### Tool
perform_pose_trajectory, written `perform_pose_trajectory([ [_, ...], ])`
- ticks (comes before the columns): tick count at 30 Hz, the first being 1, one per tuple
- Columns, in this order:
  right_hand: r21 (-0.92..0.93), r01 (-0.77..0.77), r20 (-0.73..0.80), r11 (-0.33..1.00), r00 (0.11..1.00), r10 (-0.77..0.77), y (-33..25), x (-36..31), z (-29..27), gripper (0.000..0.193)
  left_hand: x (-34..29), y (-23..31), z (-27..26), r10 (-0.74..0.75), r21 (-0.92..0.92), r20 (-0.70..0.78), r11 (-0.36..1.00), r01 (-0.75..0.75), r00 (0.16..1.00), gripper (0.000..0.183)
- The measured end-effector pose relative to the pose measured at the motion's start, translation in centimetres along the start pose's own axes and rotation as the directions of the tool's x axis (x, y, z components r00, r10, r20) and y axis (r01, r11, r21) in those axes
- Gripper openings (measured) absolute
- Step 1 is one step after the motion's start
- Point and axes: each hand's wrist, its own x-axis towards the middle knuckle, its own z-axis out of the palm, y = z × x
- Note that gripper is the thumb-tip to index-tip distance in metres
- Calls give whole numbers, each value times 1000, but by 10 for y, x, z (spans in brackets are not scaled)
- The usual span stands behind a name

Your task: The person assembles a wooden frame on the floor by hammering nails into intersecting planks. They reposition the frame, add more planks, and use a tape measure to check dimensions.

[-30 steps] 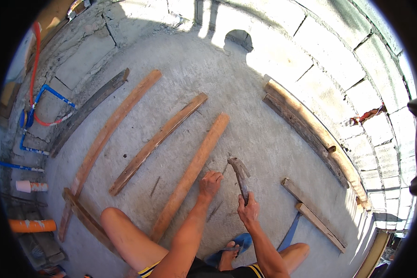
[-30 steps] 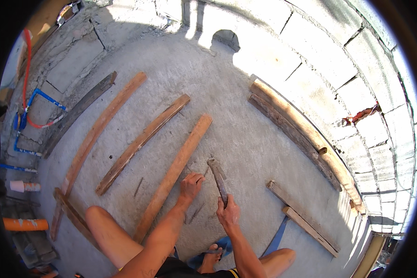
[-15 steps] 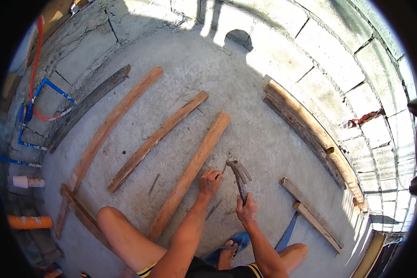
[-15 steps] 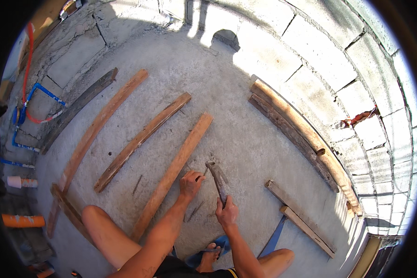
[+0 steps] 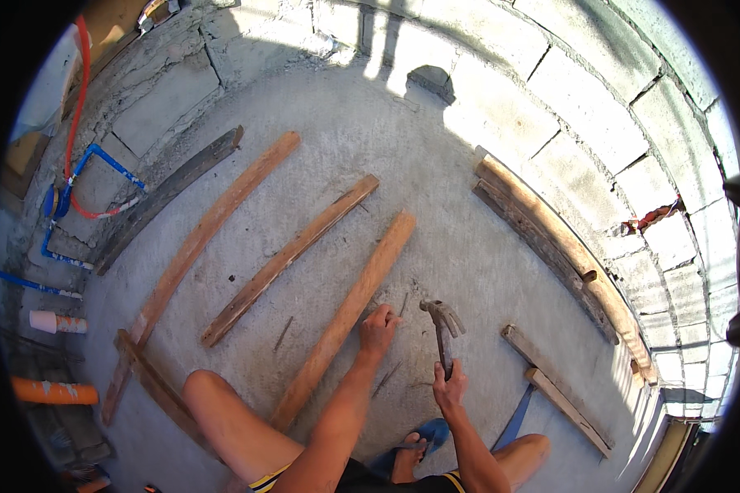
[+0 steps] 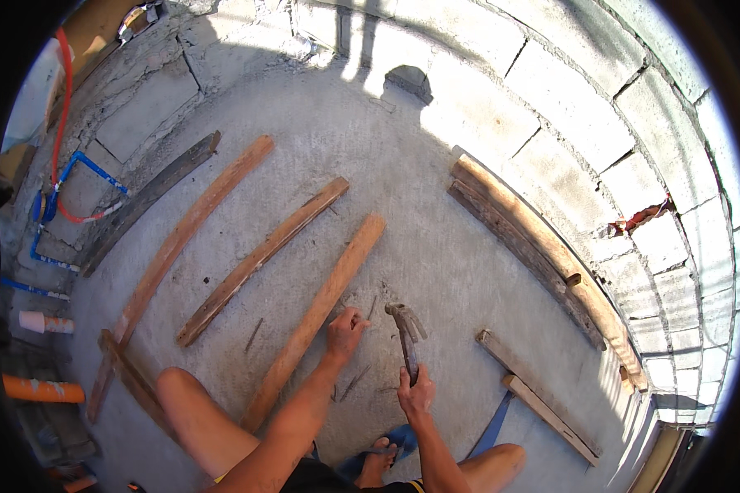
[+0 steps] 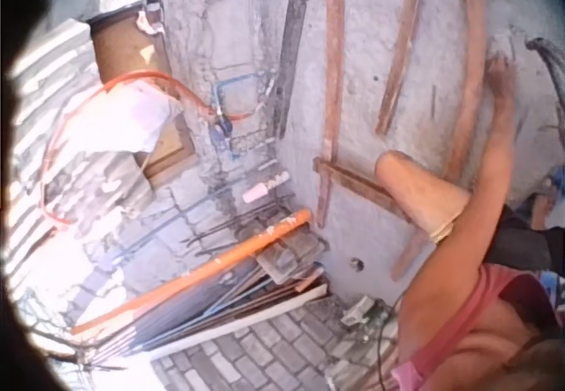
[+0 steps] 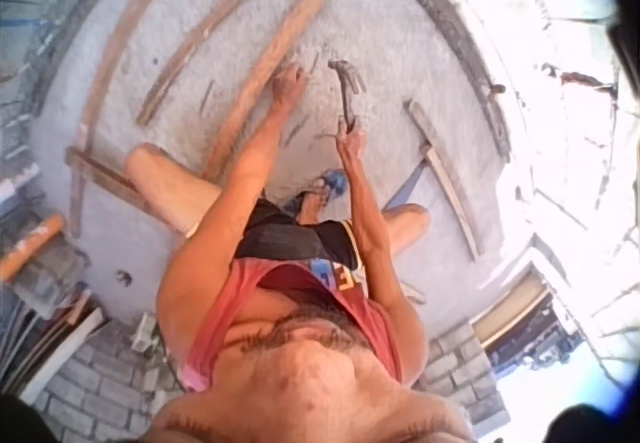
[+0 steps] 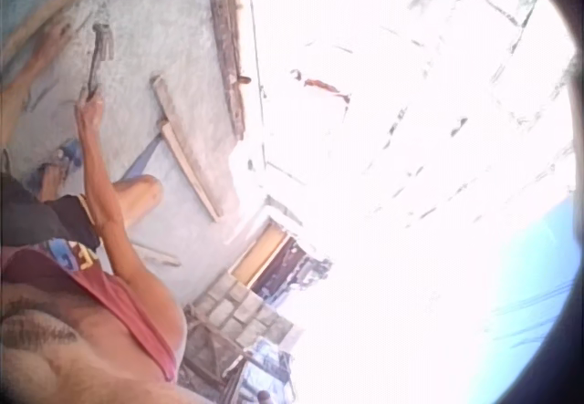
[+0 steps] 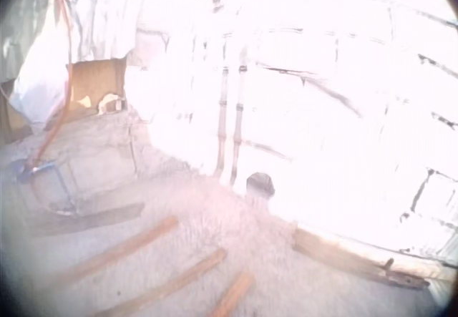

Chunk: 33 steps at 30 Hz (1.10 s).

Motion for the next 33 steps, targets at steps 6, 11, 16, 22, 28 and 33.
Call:
perform_pose_trajectory([
  [6, 155, -88, -49, 984, 994, 96, 2, -8, -9, 37, -1, -2, -4, 48, -52, -27, 997, -50, 998, 23],
  [11, -171, 177, 96, 969, 982, -162, -13, 10, 7, 33, -3, -3, 1, 44, -40, -28, 998, -45, 999, 23],
  [16, -16, 47, 66, 999, 997, -45, -24, 15, 10, 32, 0, -5, 3, -45, -35, 21, 998, 45, 999, 21],
  [22, -184, -61, 133, 981, 987, 86, -30, 23, 14, 35, -9, 8, 9, 39, 84, -41, 996, -36, 998, 14],
  [28, 140, -239, 194, 961, 958, 210, -22, 26, -34, 32, 3, 42, 34, -193, 524, 169, 848, 78, 967, 26],
  [33, 283, -942, 842, 178, 334, 424, 9, 41, -76, 25, -5, 43, -37, -211, 271, 325, 955, 123, 922, 22],
])
